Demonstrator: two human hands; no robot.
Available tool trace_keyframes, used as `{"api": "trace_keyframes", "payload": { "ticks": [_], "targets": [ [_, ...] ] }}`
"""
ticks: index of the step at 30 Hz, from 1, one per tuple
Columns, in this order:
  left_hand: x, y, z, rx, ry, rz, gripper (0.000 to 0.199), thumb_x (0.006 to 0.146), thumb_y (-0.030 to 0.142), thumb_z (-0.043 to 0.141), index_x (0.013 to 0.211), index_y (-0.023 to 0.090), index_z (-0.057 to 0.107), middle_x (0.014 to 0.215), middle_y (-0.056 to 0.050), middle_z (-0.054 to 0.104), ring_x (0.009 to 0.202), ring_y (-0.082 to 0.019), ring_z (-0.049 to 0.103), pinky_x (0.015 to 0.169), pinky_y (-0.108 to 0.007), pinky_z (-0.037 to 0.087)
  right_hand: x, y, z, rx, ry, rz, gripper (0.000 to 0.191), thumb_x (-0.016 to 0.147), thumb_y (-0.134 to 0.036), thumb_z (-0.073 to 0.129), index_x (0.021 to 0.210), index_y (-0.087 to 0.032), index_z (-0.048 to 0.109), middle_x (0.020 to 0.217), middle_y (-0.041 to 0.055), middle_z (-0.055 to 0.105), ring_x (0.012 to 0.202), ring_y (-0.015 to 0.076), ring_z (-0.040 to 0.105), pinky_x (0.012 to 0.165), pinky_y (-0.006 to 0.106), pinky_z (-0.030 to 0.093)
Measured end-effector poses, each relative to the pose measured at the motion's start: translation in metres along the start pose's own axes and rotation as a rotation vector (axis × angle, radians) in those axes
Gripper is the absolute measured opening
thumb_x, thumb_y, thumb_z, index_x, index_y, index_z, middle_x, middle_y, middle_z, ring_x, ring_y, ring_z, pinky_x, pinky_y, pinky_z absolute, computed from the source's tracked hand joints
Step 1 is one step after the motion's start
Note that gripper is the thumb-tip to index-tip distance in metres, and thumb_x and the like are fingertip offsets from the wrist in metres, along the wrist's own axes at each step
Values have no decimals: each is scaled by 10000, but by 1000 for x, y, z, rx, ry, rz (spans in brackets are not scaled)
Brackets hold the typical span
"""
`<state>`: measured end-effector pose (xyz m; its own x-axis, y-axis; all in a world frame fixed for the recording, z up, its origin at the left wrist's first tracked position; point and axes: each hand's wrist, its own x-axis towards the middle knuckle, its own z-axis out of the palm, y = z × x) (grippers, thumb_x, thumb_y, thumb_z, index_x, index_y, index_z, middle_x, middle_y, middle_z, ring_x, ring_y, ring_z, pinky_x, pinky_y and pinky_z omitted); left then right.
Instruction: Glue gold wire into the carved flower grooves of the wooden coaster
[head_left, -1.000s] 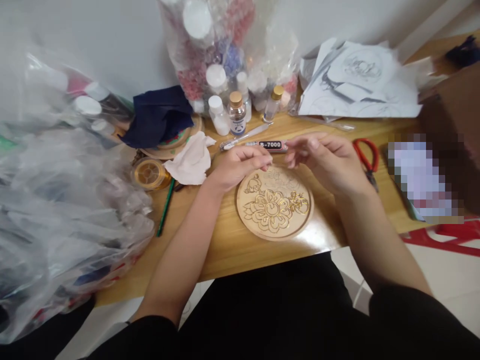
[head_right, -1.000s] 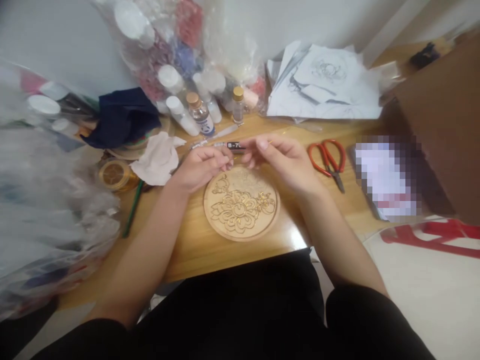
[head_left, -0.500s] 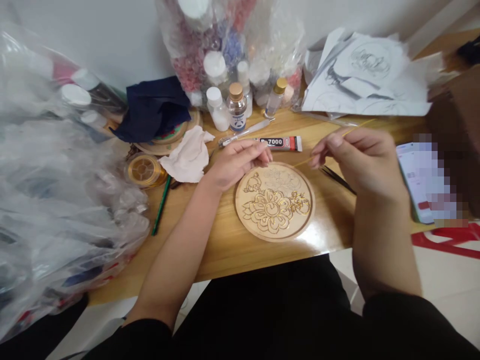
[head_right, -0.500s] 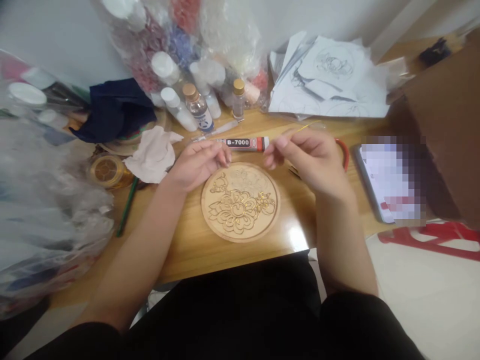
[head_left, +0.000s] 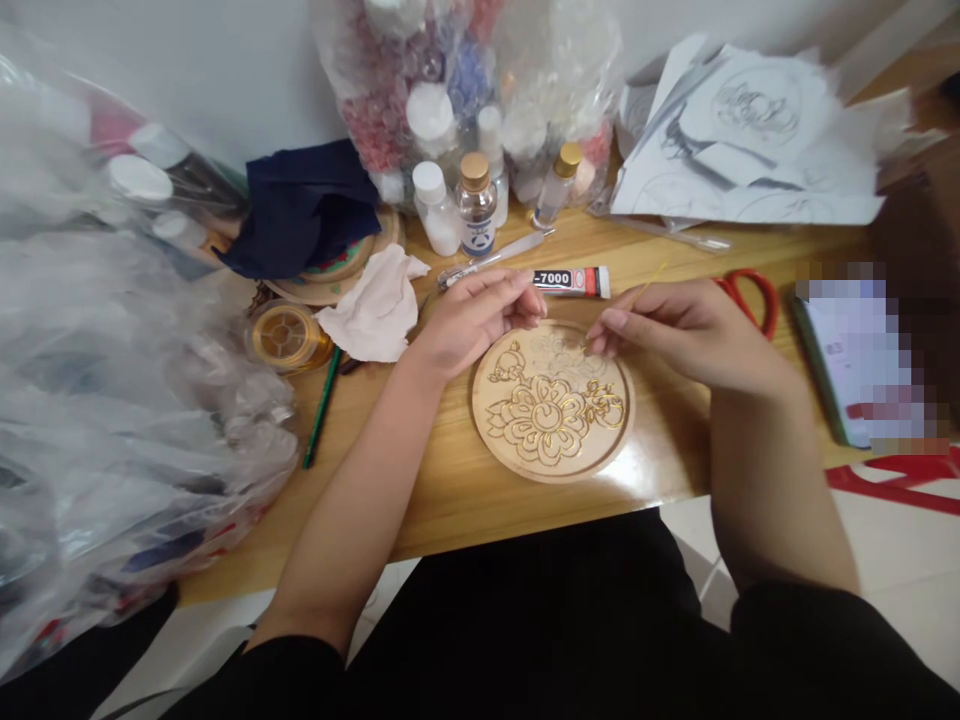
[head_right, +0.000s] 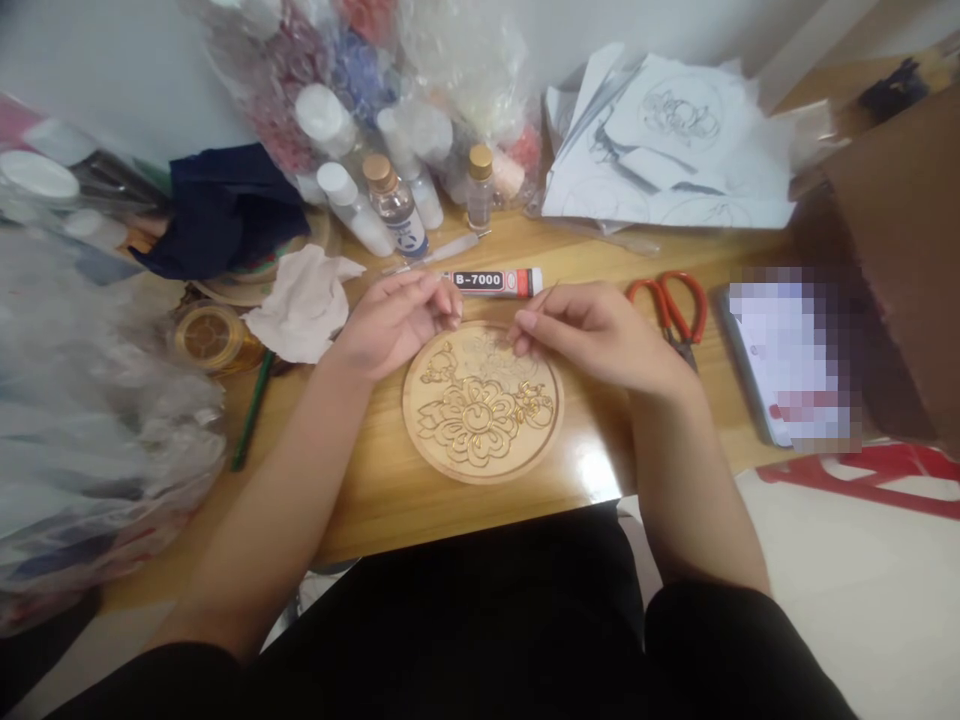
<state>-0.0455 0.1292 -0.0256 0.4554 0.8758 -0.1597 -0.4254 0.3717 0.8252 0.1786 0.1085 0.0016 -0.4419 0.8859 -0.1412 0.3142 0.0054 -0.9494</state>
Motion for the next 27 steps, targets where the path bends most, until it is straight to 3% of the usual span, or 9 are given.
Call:
{"api": "trace_keyframes", "payload": {
  "ticks": [27],
  "targets": [
    [1, 0, 0, 44, 15, 10, 397, 982, 124, 484, 618, 135, 641, 668, 14, 614, 636, -45, 591, 640, -173, 485, 1, 0, 4, -10, -17, 30, 301, 853, -473, 667, 754, -193, 716, 746, 37, 727, 685, 133, 656, 636, 277, 525]
  ]
}}
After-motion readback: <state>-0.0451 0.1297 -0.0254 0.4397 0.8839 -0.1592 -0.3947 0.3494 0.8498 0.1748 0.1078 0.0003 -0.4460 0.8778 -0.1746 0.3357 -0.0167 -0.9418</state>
